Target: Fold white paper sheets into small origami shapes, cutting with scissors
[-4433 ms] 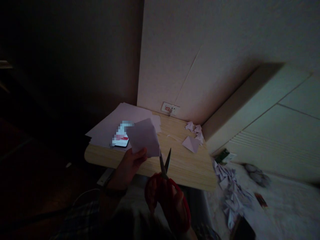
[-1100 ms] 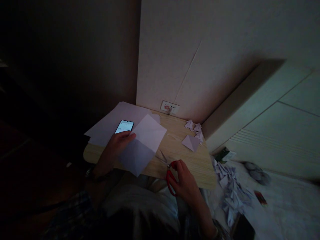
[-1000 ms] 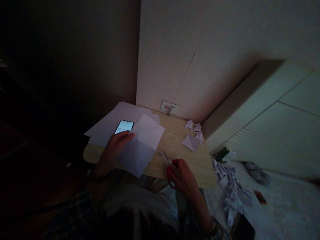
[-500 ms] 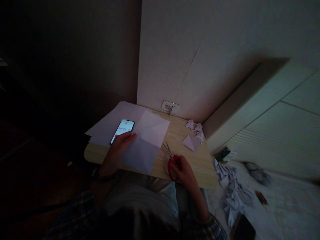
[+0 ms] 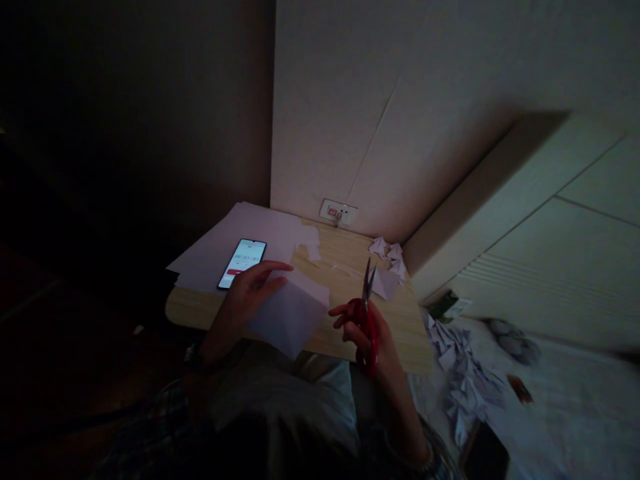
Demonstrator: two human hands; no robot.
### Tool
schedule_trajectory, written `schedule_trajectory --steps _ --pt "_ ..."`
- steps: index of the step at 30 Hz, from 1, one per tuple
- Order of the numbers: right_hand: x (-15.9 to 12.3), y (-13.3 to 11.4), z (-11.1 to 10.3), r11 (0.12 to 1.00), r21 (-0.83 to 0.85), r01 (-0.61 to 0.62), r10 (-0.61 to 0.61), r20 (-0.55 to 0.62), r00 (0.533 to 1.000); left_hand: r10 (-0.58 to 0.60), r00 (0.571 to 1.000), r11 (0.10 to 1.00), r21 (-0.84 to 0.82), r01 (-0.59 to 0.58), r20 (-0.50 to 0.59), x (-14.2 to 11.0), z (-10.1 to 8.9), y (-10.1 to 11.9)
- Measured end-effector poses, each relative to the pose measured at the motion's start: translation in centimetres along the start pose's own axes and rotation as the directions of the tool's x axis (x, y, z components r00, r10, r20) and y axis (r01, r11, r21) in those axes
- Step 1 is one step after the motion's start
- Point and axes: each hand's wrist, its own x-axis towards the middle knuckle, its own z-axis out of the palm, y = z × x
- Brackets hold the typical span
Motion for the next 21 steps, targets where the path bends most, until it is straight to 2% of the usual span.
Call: schedule_trajectory --steps 2,4,9,12,15,18,21 --pt "-0.1 -0.4 0.1 1.000 0.004 -0.004 0.004 0.025 1.000 0.022 1.000 0.999 0.040 -0.023 0.013 -0.1 -0.1 0.0" --pt "-0.1 -0.4 0.3 1.000 0.016 -0.017 0.017 -0.012 1.000 0.043 0.999 0.998 0.053 -0.045 0.028 -0.1 -0.2 -0.1" --pt "0.5 -0.2 1.6 0.998 0.050 -0.032 0.038 -0.122 0.992 0.108 0.988 0.994 -0.033 -0.105 0.114 -0.3 0.2 -0.1" --pt "0.7 -0.1 2.2 0.999 0.037 -0.019 0.025 -0.139 0.990 0.101 0.987 0.994 -0.053 -0.096 0.123 -0.5 0.3 0.0" --pt "0.4 0.1 1.6 1.000 0.013 0.010 -0.009 -0.066 0.998 0.089 0.993 0.996 -0.024 -0.087 0.073 -0.6 0.0 0.1" --pt "-0.4 0.4 -0.1 0.996 -0.064 0.060 -0.054 0.096 0.994 0.102 0.995 0.995 -0.011 -0.102 0.012 -0.7 -0.5 0.2" --pt "-1.4 0.0 -2.2 0.981 -0.188 0.045 -0.006 0.204 0.979 0.102 0.994 0.995 -0.015 -0.102 -0.034 -0.9 -0.8 0.5"
